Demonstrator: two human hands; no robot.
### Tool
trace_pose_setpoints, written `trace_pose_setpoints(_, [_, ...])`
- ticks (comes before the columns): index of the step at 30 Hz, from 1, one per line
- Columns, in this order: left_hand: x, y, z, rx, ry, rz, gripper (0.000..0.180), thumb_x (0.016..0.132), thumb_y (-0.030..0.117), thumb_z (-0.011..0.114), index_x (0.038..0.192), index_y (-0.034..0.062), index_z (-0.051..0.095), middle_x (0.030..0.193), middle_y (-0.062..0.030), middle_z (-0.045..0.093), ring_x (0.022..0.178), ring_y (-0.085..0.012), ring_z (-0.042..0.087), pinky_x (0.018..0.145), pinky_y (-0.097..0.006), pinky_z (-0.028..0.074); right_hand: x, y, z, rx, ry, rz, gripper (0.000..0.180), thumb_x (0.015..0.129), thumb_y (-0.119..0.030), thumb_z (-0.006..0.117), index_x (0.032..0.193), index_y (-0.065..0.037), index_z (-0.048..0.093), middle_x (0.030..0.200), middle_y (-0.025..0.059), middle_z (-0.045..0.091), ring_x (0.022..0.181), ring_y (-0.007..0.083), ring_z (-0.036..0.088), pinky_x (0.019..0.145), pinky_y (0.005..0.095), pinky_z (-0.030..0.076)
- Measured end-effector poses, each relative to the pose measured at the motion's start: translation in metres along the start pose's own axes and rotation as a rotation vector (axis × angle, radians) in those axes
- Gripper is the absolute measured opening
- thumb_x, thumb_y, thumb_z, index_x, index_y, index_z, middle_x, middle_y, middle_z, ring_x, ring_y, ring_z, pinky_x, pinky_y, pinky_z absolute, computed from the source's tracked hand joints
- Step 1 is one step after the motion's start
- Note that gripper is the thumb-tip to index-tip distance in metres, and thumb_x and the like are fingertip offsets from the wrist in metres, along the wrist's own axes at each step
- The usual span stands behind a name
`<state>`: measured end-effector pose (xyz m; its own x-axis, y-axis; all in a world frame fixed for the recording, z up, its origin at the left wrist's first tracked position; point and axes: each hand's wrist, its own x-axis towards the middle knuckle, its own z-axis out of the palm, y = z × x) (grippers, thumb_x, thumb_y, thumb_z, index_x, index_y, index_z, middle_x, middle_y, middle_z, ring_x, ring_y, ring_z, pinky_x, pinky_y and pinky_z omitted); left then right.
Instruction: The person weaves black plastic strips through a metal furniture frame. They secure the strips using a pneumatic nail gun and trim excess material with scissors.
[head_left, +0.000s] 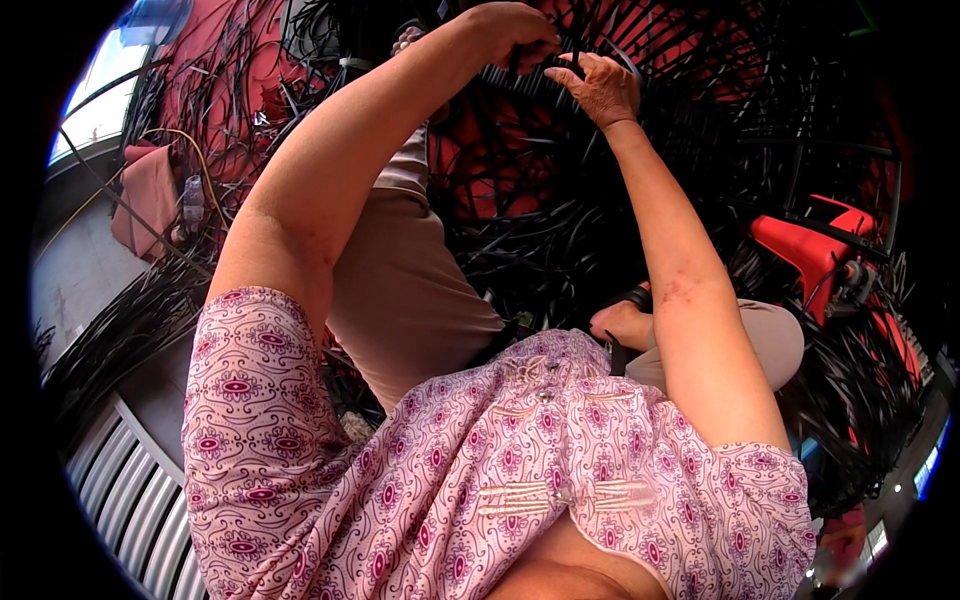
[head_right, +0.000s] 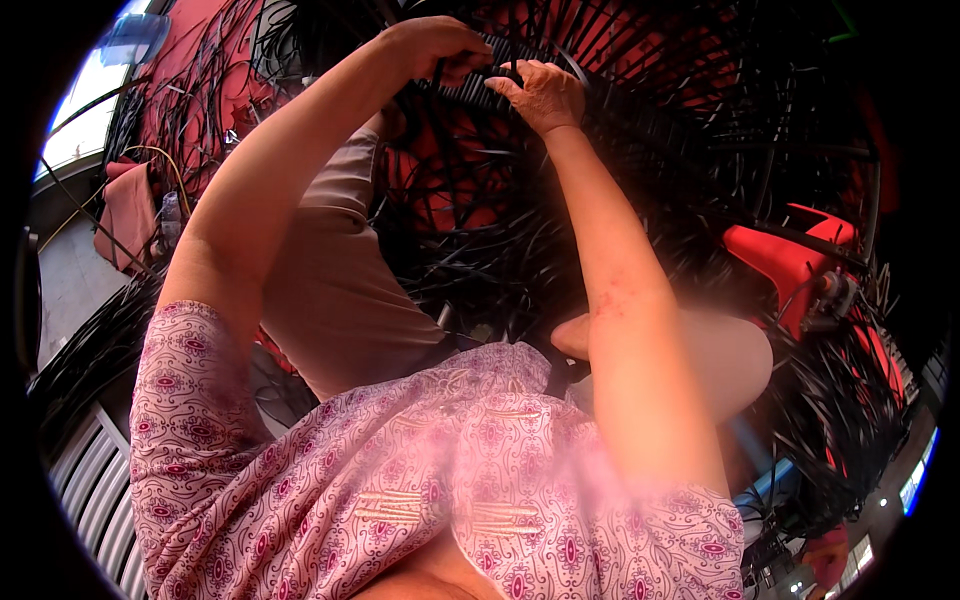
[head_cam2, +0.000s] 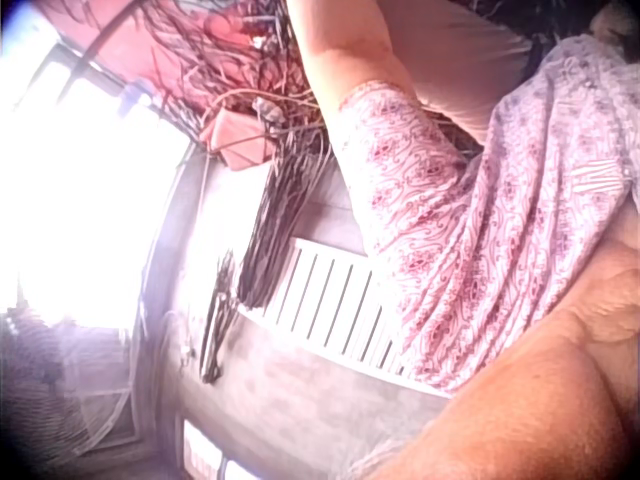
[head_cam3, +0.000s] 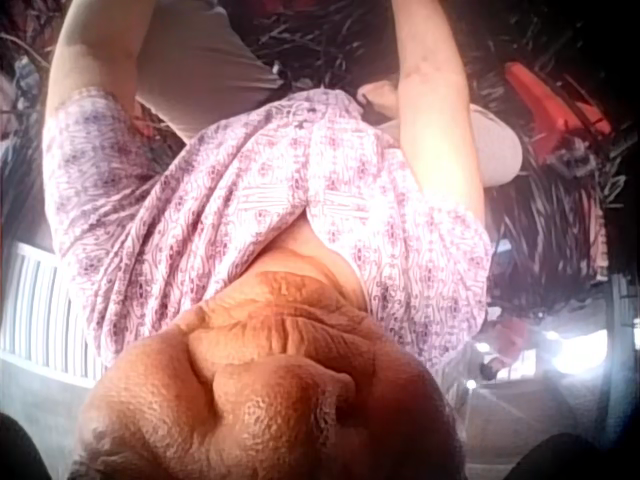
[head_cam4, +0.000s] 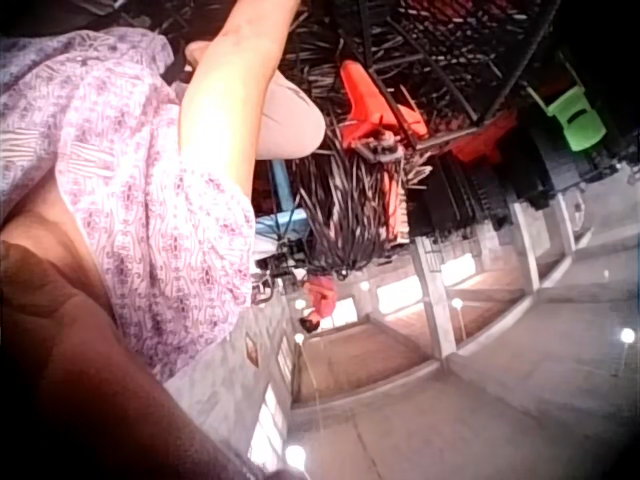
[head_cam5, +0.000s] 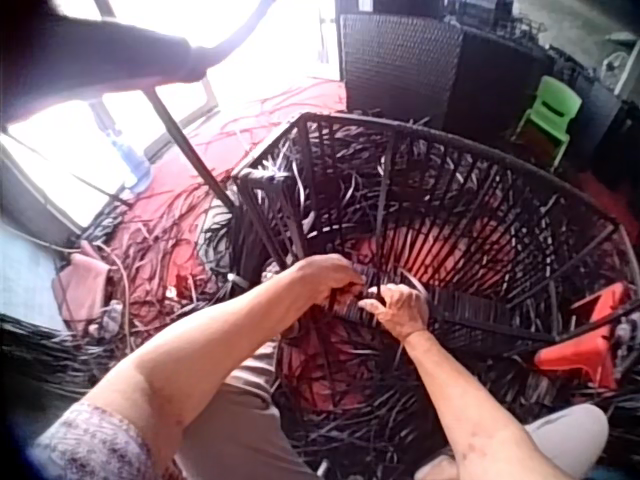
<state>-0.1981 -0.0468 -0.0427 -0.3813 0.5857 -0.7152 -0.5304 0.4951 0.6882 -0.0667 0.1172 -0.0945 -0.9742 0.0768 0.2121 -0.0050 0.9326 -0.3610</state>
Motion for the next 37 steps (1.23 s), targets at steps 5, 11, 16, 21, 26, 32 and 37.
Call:
trace_pose_setpoints(5, [0.001, 0.001, 0.003, 0.011, 0.048, -0.013, 0.017, 0.090, 0.022, 0.065, 0.081, 0.0081, 0.067, 0.063, 0.0044, 0.055, 0.049, -0.0078, 0.045, 0.053, -0.028, 0.045, -0.001, -0.005, -0.006, -0.029, -0.022, 0.018, 0.054, 0.081, -0.070, 0.057, 0.093, -0.021, 0.074, 0.081, 0.0036, 0.071, 0.082, 0.0234, 0.069, 0.069, 0.0386, 0.054])
trace_pose_setpoints(11, [-0.003, 0.008, 0.007, 0.031, 0.108, -0.045, 0.016, 0.091, 0.022, 0.065, 0.089, 0.0065, 0.068, 0.062, 0.0051, 0.055, 0.050, -0.0078, 0.045, 0.057, -0.031, 0.047, -0.001, -0.003, -0.004, -0.058, -0.020, 0.023, 0.055, 0.082, -0.070, 0.055, 0.091, -0.019, 0.073, 0.081, 0.0048, 0.070, 0.083, 0.0232, 0.068, 0.071, 0.0388, 0.054])
trace_pose_setpoints(16, [0.023, -0.003, -0.011, 0.009, -0.011, 0.009, 0.018, 0.091, 0.025, 0.066, 0.095, 0.0072, 0.068, 0.062, 0.0058, 0.056, 0.051, -0.0084, 0.047, 0.059, -0.033, 0.049, -0.001, 0.001, 0.003, -0.080, 0.096, -0.068, 0.056, 0.083, -0.068, 0.056, 0.088, -0.015, 0.073, 0.080, 0.0040, 0.069, 0.082, 0.0236, 0.067, 0.073, 0.0396, 0.053])
trace_pose_setpoints(21, [0.079, -0.017, -0.030, 0.214, -0.136, 0.005, 0.039, 0.092, 0.024, 0.053, 0.057, 0.0061, 0.056, 0.055, -0.0104, 0.054, 0.047, -0.0243, 0.046, 0.047, -0.040, 0.037, 0.002, -0.005, 0.005, 0.011, 0.085, -0.034, 0.062, 0.084, -0.071, 0.050, 0.086, -0.012, 0.072, 0.081, 0.0049, 0.069, 0.086, 0.0262, 0.067, 0.078, 0.0417, 0.051])
trace_pose_setpoints(26, [0.096, -0.031, -0.041, 0.047, -0.160, 0.060, 0.039, 0.090, 0.022, 0.052, 0.054, 0.0082, 0.054, 0.053, -0.0104, 0.053, 0.046, -0.0253, 0.046, 0.045, -0.040, 0.036, 0.018, -0.024, -0.023, 0.203, -0.316, 0.297, 0.058, 0.079, -0.068, 0.057, 0.085, -0.013, 0.073, 0.084, 0.0095, 0.071, 0.089, 0.0308, 0.068, 0.077, 0.0434, 0.052])
trace_pose_setpoints(32, [0.099, -0.011, -0.013, -0.125, 0.093, -0.183, 0.039, 0.092, 0.020, 0.050, 0.055, 0.0103, 0.057, 0.054, -0.0087, 0.056, 0.042, -0.0267, 0.048, 0.042, -0.041, 0.036, 0.034, -0.017, -0.010, 0.317, -0.347, 0.511, 0.049, 0.073, -0.058, 0.065, 0.102, -0.020, 0.076, 0.102, 0.0139, 0.072, 0.100, 0.0334, 0.068, 0.084, 0.0419, 0.052])
trace_pose_setpoints(37, [0.106, -0.026, -0.024, -0.542, 0.168, -0.098, 0.029, 0.090, 0.030, 0.058, 0.071, 0.0097, 0.063, 0.058, -0.0092, 0.062, 0.049, -0.0282, 0.060, 0.054, -0.058, 0.051, 0.040, -0.022, -0.005, 0.287, -0.385, 0.538, 0.049, 0.073, -0.058, 0.066, 0.103, -0.020, 0.076, 0.104, 0.0130, 0.072, 0.101, 0.0313, 0.068, 0.086, 0.0409, 0.052])
